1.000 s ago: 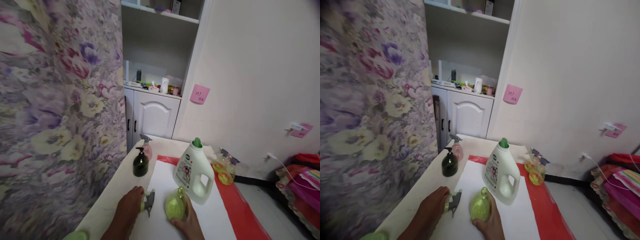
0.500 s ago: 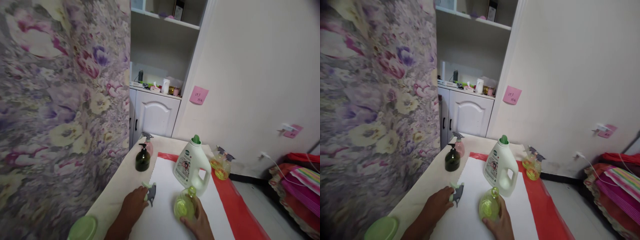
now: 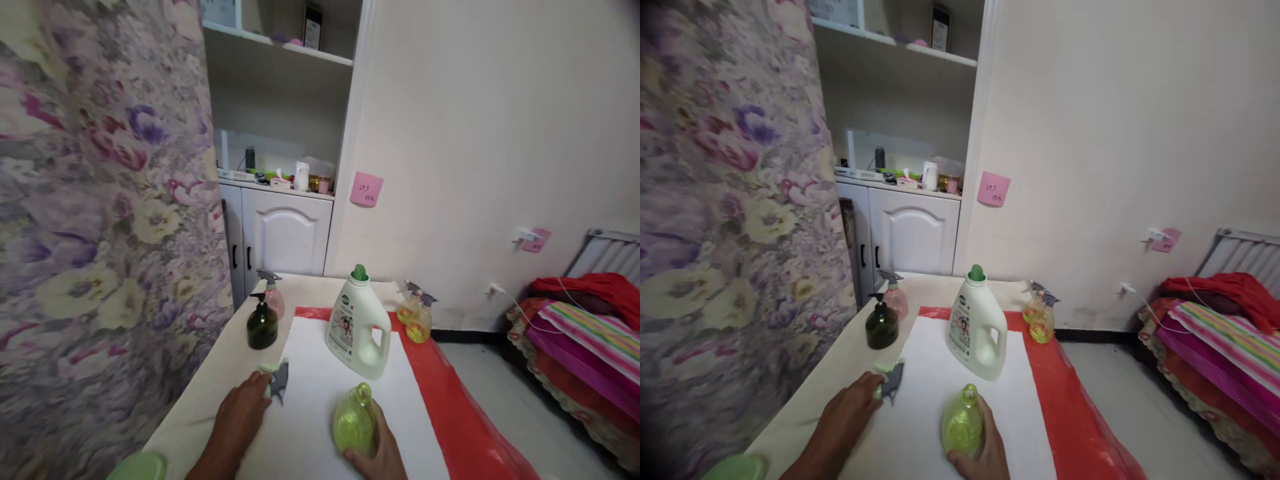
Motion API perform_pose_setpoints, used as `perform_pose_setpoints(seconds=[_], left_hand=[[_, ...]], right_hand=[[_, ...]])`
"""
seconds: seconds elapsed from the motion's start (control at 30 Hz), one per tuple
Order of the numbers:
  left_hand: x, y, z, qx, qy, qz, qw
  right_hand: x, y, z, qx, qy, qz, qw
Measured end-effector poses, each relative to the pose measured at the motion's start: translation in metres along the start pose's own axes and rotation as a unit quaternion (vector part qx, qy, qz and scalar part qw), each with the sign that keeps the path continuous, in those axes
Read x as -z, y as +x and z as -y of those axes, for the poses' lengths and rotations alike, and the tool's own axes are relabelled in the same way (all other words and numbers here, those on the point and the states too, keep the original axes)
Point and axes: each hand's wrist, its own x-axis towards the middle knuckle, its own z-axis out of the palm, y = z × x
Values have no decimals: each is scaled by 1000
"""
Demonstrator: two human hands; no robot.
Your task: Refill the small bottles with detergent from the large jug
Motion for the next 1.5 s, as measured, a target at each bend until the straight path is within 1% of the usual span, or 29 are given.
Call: perform_pose_setpoints(seconds=[0.07,0.17,0.23,0.27,0.33,0.4,0.5,0.53,0.6,0.67,0.73,0.8,0.83,0.93,1.07,1.23,1.4,1.5], left_hand=[[9,-4,-7,1,-4,-25,1000],[21,-11,-25,-23,-50,-91,994],[29,-16,-41,-38,-118,-143,982],[33,-19,-50,-36,-161,-163,973],[43,-26,-69,-6,-260,-181,949],[53,-32,-90,22,-383,-182,906],[68,-41,-121,17,-551,-196,811],[73,-44,-131,10,-591,-207,780],[81,-49,-150,-1,-647,-226,729],[87,-53,-167,-13,-685,-232,690],[89,-57,-183,-27,-705,-230,670],[89,-58,-197,-34,-709,-232,665],[88,-59,-203,-34,-707,-232,667],[82,-58,-217,-24,-686,-227,691],[69,-53,-223,-14,-661,-211,720],[46,-48,-218,-17,-646,-180,742],[13,-43,-200,-38,-607,-109,786],[-5,-39,-189,-40,-566,-101,817]], right_hand=[[-1,1,3,2,-2,1,1000],[-1,2,8,0,-6,-9,1000],[1,3,10,-5,-8,-12,1000],[2,3,12,-6,-6,-5,1000],[5,4,15,-3,4,20,1000],[7,5,19,-1,11,35,999],[8,5,26,0,13,30,999],[8,5,29,-2,13,29,1000],[7,4,34,-6,12,26,1000],[8,3,37,-7,13,25,1000],[8,2,38,1,22,23,999],[9,2,38,12,34,22,999],[9,2,39,14,37,19,999],[10,2,41,7,41,19,999],[11,3,43,5,48,26,998],[12,4,40,14,50,27,998],[12,5,39,9,54,32,998],[12,5,39,1,57,32,998]])
